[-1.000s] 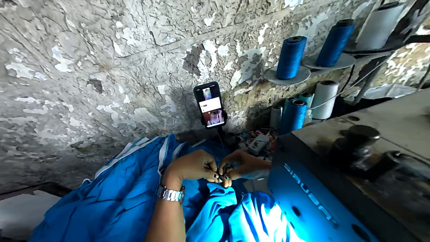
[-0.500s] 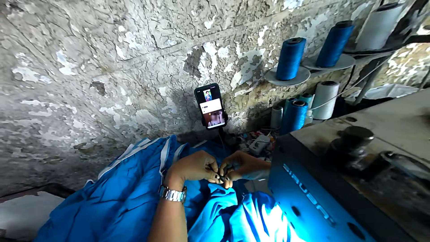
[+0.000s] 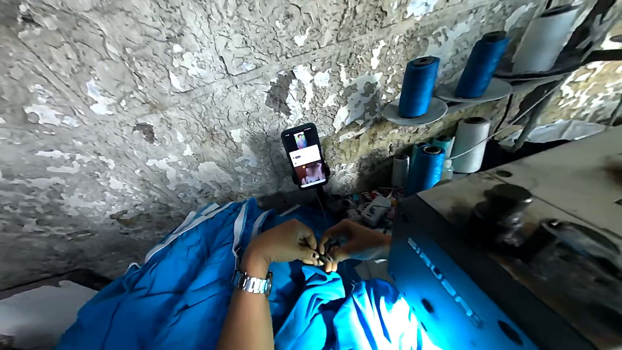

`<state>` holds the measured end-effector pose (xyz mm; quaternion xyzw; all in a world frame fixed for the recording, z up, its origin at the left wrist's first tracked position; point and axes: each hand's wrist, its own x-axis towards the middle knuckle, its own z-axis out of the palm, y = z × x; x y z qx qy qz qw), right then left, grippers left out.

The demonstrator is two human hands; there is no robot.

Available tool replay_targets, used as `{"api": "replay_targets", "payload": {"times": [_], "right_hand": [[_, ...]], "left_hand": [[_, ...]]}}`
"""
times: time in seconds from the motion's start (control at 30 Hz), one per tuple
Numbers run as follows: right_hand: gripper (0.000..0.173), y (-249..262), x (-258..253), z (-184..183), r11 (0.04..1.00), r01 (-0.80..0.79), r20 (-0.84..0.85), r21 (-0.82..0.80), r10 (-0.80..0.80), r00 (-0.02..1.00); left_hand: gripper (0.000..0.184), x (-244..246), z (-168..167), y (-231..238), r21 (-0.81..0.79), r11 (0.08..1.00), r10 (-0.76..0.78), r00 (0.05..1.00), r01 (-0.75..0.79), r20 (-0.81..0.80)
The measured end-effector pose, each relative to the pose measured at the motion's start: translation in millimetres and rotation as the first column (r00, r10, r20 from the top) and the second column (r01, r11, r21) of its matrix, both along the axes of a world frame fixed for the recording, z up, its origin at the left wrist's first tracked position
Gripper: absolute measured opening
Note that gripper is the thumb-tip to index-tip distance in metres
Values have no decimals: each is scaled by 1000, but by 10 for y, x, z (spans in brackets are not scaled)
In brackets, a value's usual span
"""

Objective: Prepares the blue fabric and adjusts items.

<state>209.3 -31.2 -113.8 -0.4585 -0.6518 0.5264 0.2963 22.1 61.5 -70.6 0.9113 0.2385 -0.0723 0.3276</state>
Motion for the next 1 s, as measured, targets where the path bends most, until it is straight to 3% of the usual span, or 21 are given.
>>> {"api": "replay_targets", "payload": {"times": [0.4, 0.63, 0.9, 1.0], "right_hand": [[17, -27, -27, 63, 998, 31, 0, -47, -31, 1000], [16, -54, -46, 146, 965, 200, -272, -168, -240, 932], [18, -111, -96, 217, 960, 184, -241, -209, -233, 942], [17, -295, -248, 349, 921, 317, -267, -226, -372, 889]], "left_hand": [[12, 5, 14, -9, -25, 999, 38, 999, -38, -20], [23, -80, 72, -35, -118, 984, 148, 979, -132, 139], [15, -41, 58, -52, -115, 981, 168, 980, -156, 104], [14, -35, 47, -48, -99, 985, 148, 985, -140, 85]]}}
